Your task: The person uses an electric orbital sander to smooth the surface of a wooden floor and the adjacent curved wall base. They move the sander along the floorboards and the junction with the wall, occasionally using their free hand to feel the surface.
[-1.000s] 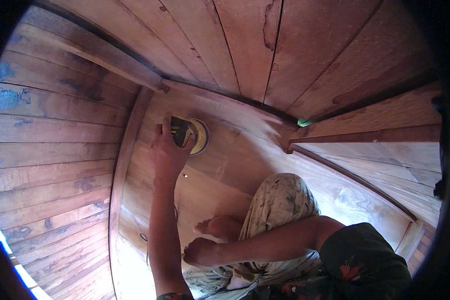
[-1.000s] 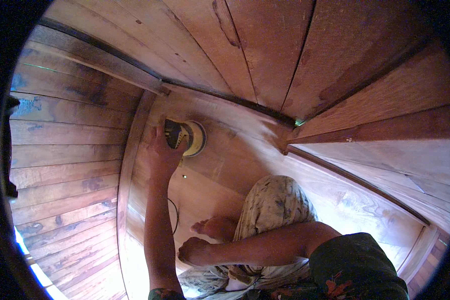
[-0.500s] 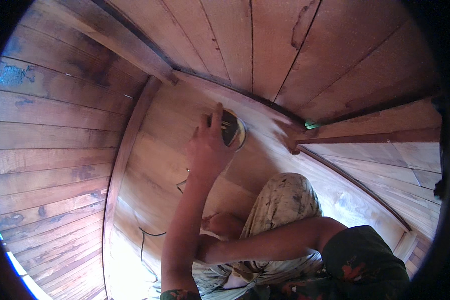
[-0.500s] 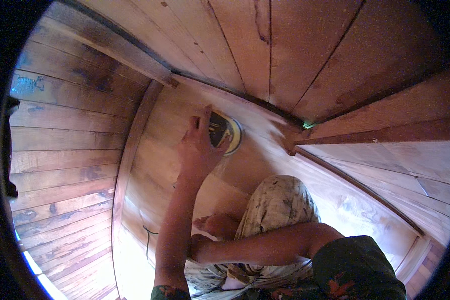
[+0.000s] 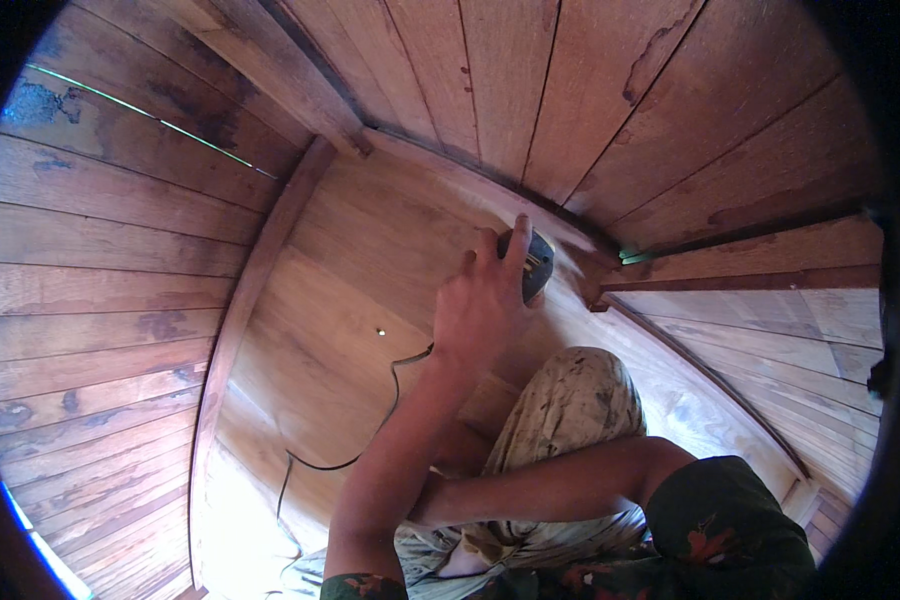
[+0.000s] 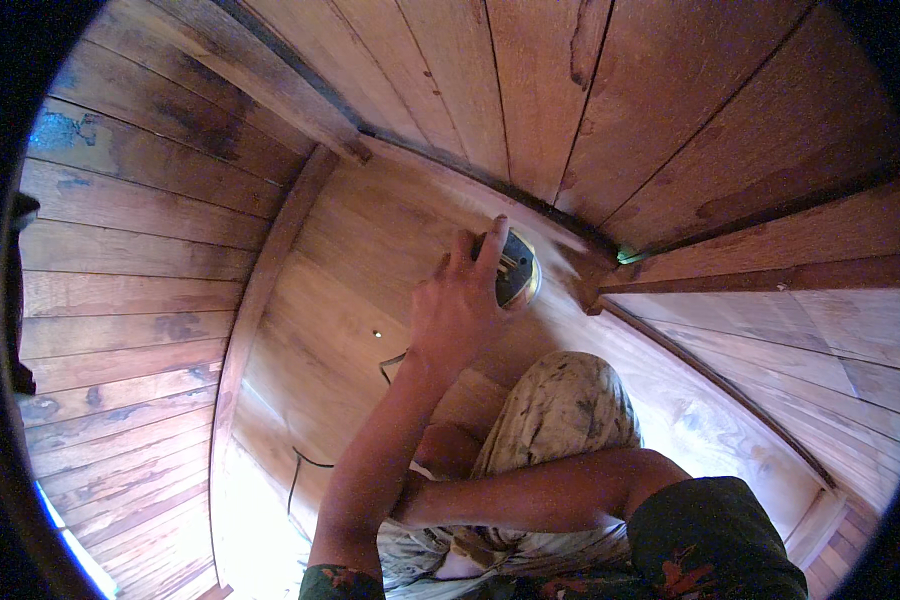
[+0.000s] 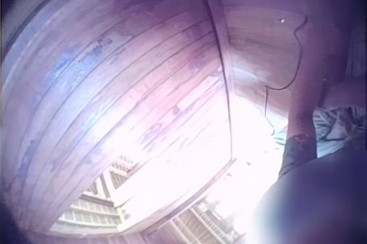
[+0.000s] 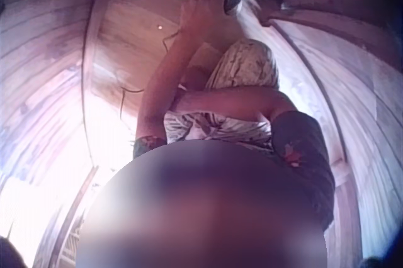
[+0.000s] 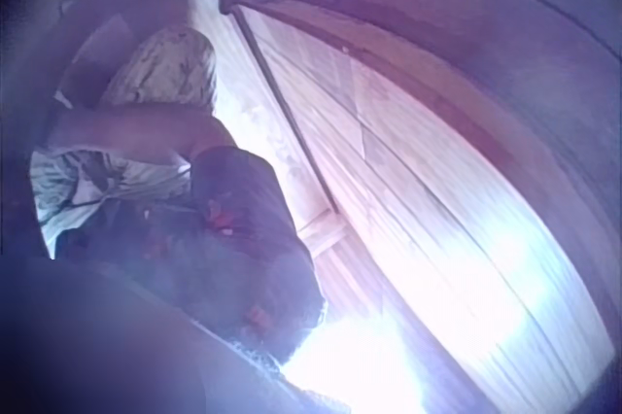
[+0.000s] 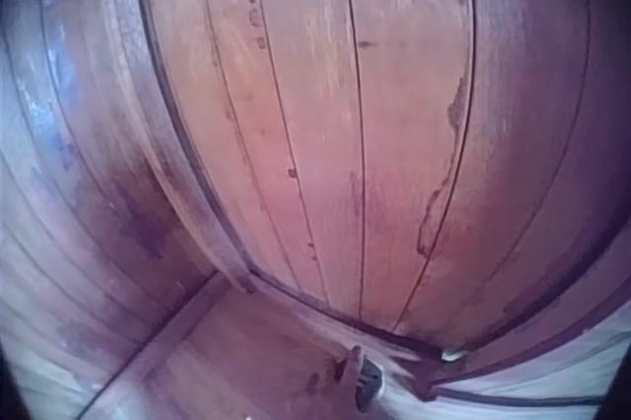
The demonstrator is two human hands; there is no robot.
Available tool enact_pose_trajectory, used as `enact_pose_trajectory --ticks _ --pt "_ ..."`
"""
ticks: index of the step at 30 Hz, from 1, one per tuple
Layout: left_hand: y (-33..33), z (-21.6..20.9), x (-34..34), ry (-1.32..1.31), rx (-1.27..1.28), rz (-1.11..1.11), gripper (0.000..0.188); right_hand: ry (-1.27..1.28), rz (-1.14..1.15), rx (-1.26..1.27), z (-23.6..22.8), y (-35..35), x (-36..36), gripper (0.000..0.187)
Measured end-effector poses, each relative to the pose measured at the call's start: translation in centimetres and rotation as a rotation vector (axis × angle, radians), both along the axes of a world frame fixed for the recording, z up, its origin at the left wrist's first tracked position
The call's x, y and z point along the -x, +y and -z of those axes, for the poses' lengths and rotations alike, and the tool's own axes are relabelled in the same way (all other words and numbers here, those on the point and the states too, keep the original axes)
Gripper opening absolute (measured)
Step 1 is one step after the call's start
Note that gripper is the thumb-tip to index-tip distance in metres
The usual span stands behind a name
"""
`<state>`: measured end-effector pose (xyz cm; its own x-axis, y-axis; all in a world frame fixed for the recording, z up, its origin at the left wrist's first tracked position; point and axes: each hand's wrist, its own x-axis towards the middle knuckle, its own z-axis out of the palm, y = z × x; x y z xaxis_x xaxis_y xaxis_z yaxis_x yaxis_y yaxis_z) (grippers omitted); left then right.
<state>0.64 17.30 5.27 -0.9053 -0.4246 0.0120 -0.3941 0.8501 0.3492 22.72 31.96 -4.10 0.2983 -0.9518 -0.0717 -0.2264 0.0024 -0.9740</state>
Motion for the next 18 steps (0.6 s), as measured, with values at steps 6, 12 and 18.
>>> enact_pose_trajectory --ticks 6,12,18 --pt "-2.9 0.5 0.7 -0.022 0.030 -0.040 0.093 -1.034 0.155 -0.641 -3.2 -2.1 1.0 0.036" --pt "-7.4 1.8 0.5 0.063 0.033 -0.154 0.093 -0.430 -0.112 -0.462 -3.3 -2.9 1.2 0.028" --pt "-12.1 2.2 0.1 0.098 0.079 -0.239 0.089 -0.067 -0.058 0.096 -3.3 -3.0 1.5 0.023"
